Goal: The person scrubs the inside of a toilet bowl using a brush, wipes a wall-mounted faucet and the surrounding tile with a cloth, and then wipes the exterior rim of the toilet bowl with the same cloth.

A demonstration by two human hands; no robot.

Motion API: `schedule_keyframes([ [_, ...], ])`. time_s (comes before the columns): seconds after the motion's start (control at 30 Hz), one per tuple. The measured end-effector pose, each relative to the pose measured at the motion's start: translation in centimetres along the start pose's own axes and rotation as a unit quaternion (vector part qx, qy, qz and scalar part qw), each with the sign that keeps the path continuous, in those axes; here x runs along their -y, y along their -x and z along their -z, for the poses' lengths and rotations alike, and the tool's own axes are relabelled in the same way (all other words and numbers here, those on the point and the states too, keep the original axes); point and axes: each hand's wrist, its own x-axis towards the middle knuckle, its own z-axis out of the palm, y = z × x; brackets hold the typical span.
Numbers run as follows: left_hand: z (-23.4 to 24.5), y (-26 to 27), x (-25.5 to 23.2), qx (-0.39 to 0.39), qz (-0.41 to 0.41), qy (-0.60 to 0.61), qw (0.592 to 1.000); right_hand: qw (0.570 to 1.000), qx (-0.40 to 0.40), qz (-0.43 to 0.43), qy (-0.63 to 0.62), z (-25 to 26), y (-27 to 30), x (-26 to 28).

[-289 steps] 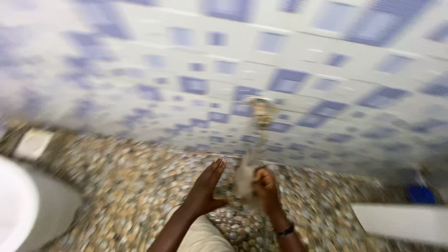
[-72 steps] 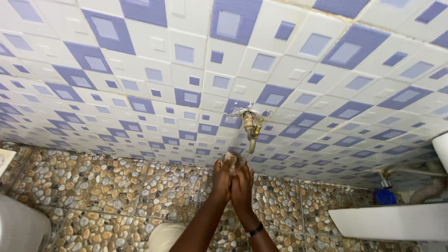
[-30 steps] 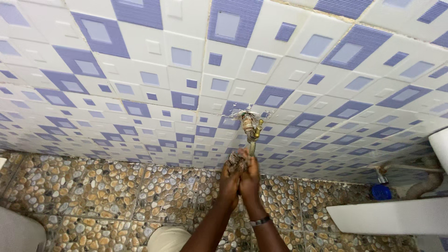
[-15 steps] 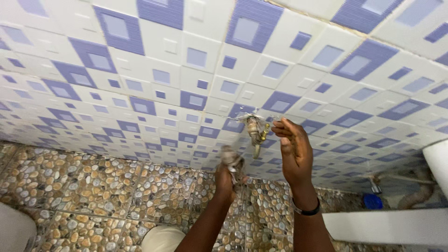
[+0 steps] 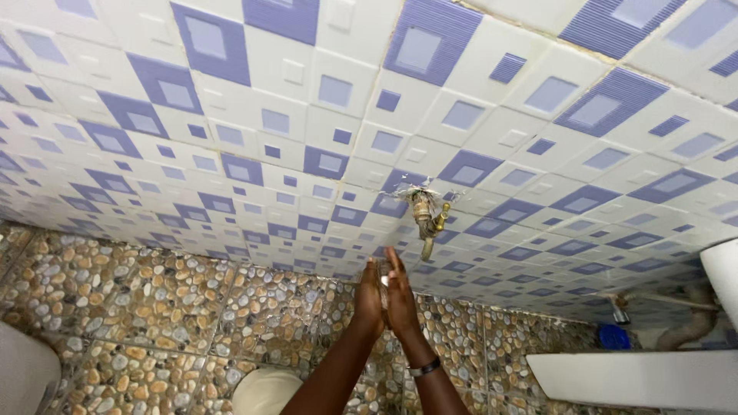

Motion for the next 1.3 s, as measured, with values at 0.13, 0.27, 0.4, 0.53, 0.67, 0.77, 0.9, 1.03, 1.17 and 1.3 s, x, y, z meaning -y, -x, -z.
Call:
schedule_keyframes([
  [0.13, 1.0, -2.3, 1.1, 0.064, 0.006, -0.011, 0.998, 0.977, -0.056, -0.123, -0.163, 1.2, -2.4, -3.3],
  [0.27, 0.7, -3.1, 2.6, -0.024, -0.032, 0.002, 0.999, 0.950, -0.173, 0.062, 0.252, 3.4, -0.2, -2.4],
  [0.4, 0.3, -3.3, 1.4, -0.004, -0.086, -0.031, 0.996, 0.944, -0.212, 0.249, 0.050, 6.5, 0.2, 6.9],
  [0.53, -0.1, -2.7, 2.4, -0.072, -0.069, -0.070, 0.993, 0.920, -0.114, 0.336, 0.169, 10.2, -0.7, 16.1],
  [0.67, -1.6, -1.0, 1.0, 0.088, -0.035, 0.073, 0.993, 0.821, -0.041, 0.397, 0.408, 10.9, -2.1, 21.7],
  [0.77, -1.4, -1.2, 0.0, 0.049, -0.022, 0.002, 0.999, 0.818, -0.021, 0.345, 0.459, 10.4, -3.1, 22.9],
  [0.9, -2.4, -0.5, -0.3, 0.027, -0.043, -0.029, 0.998, 0.756, -0.045, 0.417, 0.502, 10.4, -4.0, 24.4],
  [1.03, -3.2, 1.4, -1.2, 0.007, -0.065, -0.035, 0.997, 0.755, -0.007, 0.400, 0.520, 10.5, -4.1, 25.9],
  [1.17, -2.6, 0.9, -1.9, 0.058, -0.079, -0.007, 0.995, 0.740, 0.029, 0.435, 0.512, 10.4, -4.7, 26.9],
  [1.3, -2.0, 0.1, -2.1, 0.038, -0.023, -0.041, 0.998, 0.717, -0.012, 0.413, 0.562, 10.0, -5.1, 26.2],
])
